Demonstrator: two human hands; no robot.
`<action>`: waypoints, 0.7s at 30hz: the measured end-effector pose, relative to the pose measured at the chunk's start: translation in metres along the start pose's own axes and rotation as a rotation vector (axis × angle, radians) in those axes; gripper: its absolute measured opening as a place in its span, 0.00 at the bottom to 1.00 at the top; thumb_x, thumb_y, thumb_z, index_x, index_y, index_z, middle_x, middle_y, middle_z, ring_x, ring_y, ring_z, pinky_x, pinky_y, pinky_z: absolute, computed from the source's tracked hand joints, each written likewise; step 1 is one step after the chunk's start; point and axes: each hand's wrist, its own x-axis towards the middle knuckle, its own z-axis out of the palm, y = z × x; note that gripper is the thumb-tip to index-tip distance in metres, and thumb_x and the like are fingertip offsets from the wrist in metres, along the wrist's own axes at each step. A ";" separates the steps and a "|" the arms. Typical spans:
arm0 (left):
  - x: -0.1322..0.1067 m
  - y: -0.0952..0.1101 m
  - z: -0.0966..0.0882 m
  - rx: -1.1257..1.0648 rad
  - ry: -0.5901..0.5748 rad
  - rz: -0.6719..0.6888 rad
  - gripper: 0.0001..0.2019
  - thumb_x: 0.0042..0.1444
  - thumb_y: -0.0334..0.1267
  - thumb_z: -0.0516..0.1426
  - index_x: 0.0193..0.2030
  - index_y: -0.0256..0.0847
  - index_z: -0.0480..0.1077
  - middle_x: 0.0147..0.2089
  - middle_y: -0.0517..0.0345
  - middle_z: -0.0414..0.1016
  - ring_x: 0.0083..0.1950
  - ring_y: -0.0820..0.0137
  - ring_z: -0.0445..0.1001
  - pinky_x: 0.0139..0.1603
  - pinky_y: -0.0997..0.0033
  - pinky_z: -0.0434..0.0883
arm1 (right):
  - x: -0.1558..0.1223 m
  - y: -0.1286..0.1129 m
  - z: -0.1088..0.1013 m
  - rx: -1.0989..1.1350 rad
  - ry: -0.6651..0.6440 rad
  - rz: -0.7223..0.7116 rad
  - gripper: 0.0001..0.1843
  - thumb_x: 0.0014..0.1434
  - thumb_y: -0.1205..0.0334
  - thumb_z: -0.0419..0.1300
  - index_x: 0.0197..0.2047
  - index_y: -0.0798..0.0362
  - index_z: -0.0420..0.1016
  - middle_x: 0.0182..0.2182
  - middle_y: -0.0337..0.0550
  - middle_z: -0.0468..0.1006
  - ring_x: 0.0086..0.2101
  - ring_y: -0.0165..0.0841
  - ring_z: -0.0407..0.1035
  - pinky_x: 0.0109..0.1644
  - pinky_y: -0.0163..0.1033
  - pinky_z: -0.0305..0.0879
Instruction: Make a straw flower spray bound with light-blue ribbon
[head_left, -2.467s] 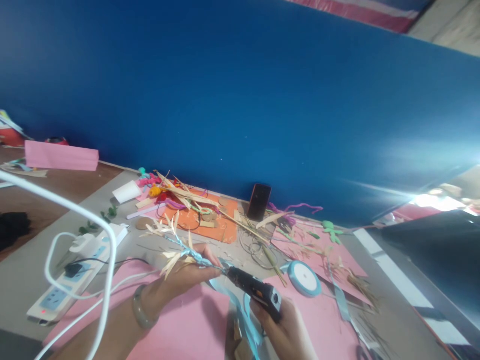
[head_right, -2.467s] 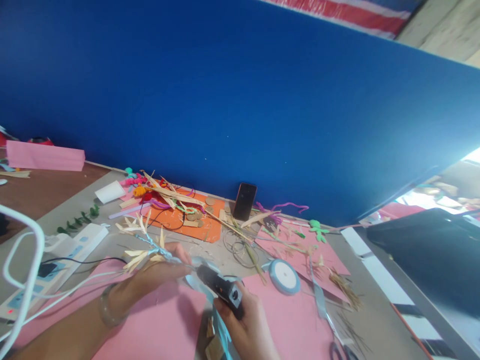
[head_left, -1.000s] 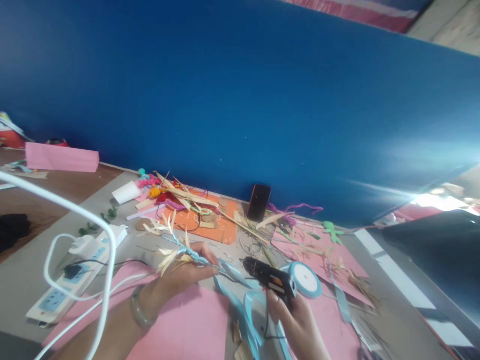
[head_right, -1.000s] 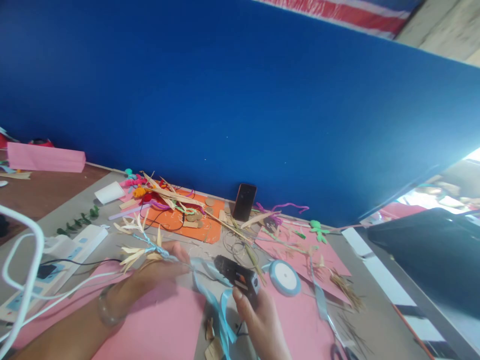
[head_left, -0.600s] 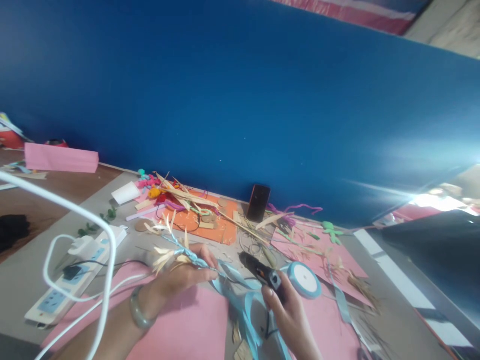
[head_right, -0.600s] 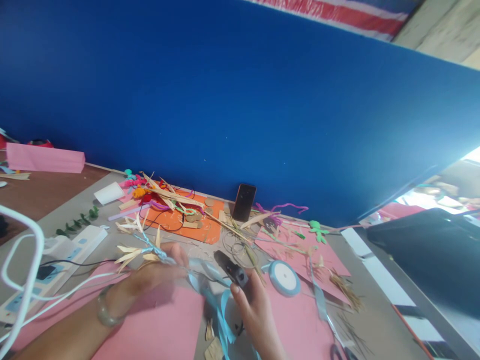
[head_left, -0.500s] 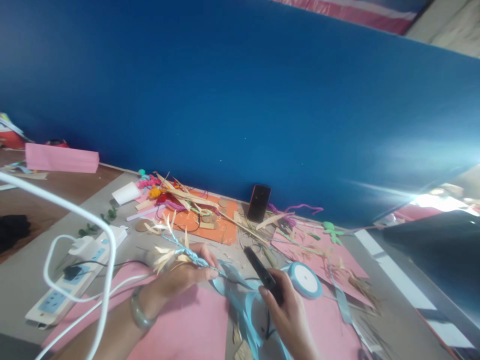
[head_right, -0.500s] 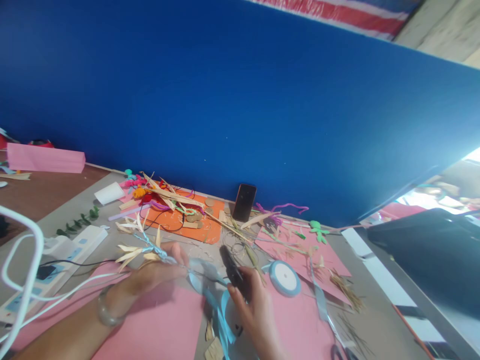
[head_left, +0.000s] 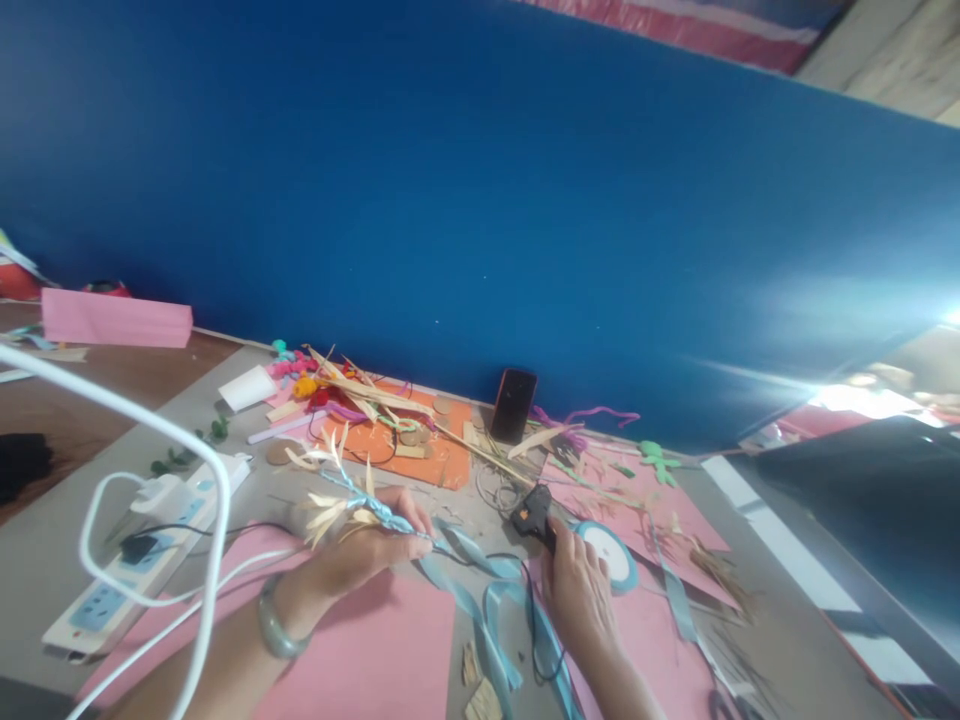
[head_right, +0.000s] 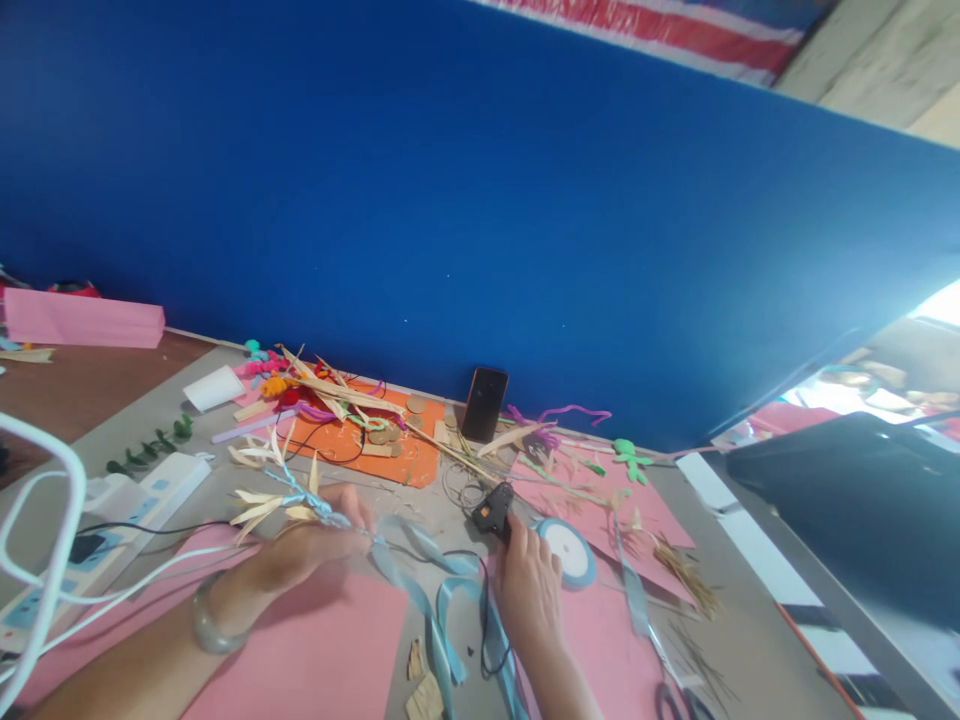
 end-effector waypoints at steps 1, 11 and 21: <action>0.000 -0.001 0.000 -0.003 0.004 0.003 0.08 0.46 0.35 0.65 0.26 0.39 0.68 0.33 0.58 0.76 0.35 0.69 0.73 0.35 0.72 0.69 | 0.001 0.002 0.002 0.005 0.006 0.011 0.18 0.63 0.64 0.46 0.55 0.57 0.64 0.40 0.55 0.77 0.39 0.47 0.70 0.42 0.49 0.62; 0.000 -0.001 0.000 0.011 -0.007 -0.014 0.08 0.46 0.34 0.66 0.26 0.40 0.69 0.34 0.59 0.76 0.35 0.70 0.73 0.36 0.73 0.68 | 0.019 0.004 0.006 0.106 -0.041 0.039 0.18 0.64 0.63 0.46 0.56 0.57 0.63 0.46 0.55 0.77 0.45 0.47 0.70 0.45 0.48 0.63; 0.001 0.007 0.005 0.031 -0.004 -0.014 0.09 0.45 0.36 0.66 0.24 0.39 0.68 0.32 0.58 0.76 0.34 0.69 0.73 0.35 0.73 0.68 | 0.030 -0.006 0.003 0.031 -0.027 0.079 0.18 0.65 0.63 0.46 0.55 0.59 0.65 0.43 0.56 0.78 0.45 0.47 0.71 0.45 0.49 0.60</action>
